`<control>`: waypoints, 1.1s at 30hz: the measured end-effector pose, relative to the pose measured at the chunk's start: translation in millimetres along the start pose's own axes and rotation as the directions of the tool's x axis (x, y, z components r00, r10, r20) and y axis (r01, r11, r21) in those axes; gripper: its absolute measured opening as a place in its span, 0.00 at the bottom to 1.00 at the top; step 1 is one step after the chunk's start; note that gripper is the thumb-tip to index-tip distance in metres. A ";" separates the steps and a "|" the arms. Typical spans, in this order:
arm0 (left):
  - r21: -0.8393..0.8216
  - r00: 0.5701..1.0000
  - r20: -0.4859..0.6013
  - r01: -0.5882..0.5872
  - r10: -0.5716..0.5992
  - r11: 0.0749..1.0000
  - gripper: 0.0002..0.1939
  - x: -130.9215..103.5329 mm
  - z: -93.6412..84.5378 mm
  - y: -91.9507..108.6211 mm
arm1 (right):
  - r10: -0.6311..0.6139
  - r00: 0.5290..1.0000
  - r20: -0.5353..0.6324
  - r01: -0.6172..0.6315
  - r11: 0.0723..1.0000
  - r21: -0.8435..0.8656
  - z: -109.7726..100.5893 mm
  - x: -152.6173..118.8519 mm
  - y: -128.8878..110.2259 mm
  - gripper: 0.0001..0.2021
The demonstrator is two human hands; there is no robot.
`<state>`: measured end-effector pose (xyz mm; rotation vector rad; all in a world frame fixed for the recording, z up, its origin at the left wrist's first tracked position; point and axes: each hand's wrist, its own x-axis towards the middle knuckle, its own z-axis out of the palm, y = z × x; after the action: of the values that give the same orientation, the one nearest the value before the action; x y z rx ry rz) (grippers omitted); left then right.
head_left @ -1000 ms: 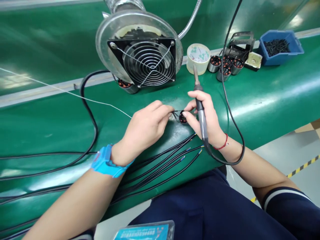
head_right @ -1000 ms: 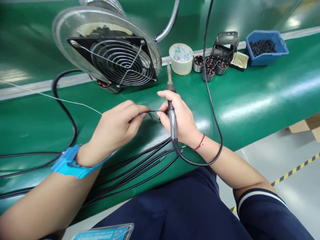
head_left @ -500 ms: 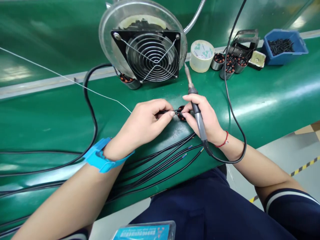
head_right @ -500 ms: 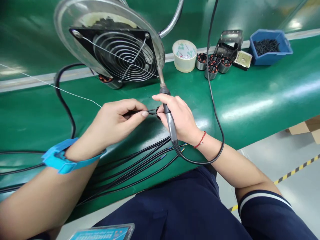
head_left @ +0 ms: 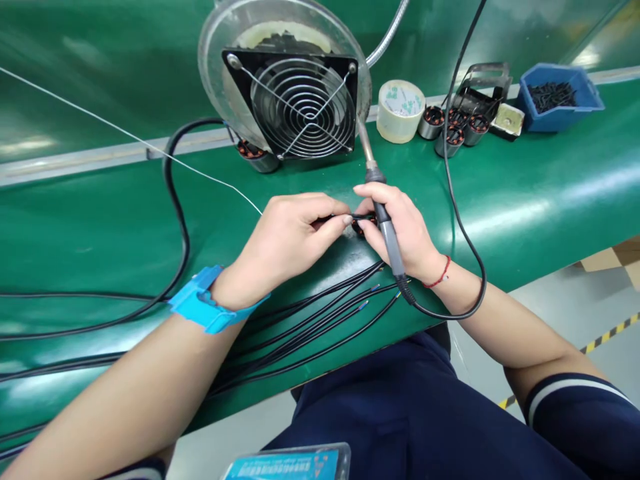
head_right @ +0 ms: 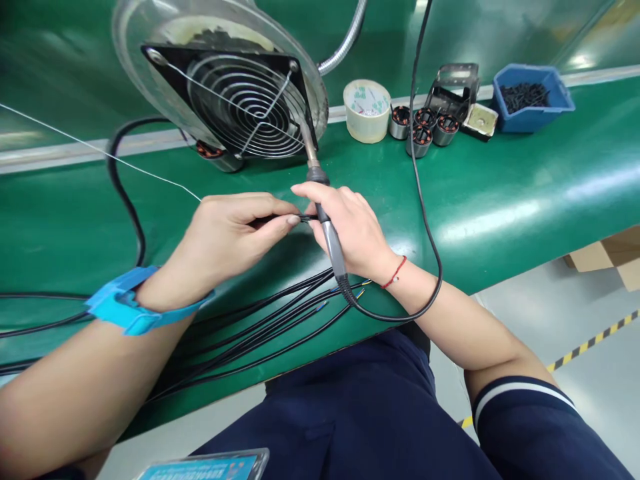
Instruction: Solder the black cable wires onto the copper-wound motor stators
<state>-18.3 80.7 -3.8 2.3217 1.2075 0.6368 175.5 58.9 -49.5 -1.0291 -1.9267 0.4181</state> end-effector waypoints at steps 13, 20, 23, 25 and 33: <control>0.386 0.995 0.098 -0.026 -0.013 0.922 0.16 6.6 -38.3 -15.6 | 0.200 0.969 -0.147 -0.173 0.969 0.179 1.8 -8.1 0.2 0.21; 0.625 0.945 -0.031 0.272 -0.325 0.732 0.25 20.8 -76.6 -59.5 | 0.283 0.953 -0.111 -0.269 0.955 0.126 -14.4 -12.4 12.8 0.18; 0.582 0.911 0.015 0.328 -0.413 0.744 0.29 35.6 -88.0 -75.6 | 0.283 0.955 -0.093 -0.276 0.958 0.081 -19.2 -13.2 10.8 0.16; 0.557 0.896 0.107 0.305 -0.431 0.772 0.22 48.4 -99.8 -86.2 | 0.294 0.954 -0.063 -0.290 0.955 0.056 -22.5 -15.5 8.6 0.15; 0.532 0.899 0.045 0.348 -0.436 0.772 0.15 128.0 -131.1 -127.8 | 0.280 0.959 -0.032 -0.282 0.957 -0.075 -31.8 -31.3 36.5 0.18</control>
<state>-109.9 276.7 51.6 2.3312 1.8906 -0.0481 228.2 52.6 -72.2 -1.3616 -1.7946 0.4915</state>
